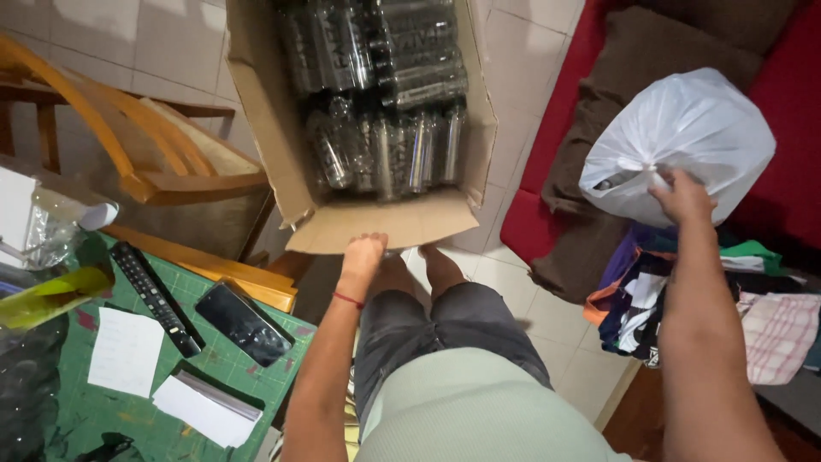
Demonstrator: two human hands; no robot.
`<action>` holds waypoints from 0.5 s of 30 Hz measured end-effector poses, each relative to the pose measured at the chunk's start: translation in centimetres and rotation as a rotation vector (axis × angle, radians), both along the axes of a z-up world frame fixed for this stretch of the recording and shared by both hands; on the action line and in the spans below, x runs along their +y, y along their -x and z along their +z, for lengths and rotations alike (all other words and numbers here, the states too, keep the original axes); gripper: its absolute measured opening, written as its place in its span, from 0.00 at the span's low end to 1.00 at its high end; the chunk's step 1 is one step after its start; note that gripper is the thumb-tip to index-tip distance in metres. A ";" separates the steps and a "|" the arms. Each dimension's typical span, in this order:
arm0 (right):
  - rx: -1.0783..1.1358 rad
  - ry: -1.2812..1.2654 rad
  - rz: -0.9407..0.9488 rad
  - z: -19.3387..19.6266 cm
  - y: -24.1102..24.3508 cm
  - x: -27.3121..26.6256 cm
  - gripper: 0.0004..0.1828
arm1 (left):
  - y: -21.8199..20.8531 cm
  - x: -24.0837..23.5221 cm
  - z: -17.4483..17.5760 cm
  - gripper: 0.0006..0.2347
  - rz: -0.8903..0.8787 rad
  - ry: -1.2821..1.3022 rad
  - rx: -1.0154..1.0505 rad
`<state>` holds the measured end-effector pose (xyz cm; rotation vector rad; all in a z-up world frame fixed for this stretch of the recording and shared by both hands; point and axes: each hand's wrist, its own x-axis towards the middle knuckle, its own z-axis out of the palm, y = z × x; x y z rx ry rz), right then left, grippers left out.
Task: The person applies a printed label to a clear plastic water bottle, smoothing it with their hands to remove air bubbles. They then place the labeled bottle into a cardboard box filled with similar bottles and retrieve another bottle to repeat the process.
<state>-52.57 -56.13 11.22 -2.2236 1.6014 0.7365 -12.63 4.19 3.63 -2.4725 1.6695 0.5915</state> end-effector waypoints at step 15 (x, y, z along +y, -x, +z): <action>0.351 0.476 0.205 0.1 11.5 -10.5 0.21 | 0.2 1.5 2.1 0.04 0.029 0.145 0.087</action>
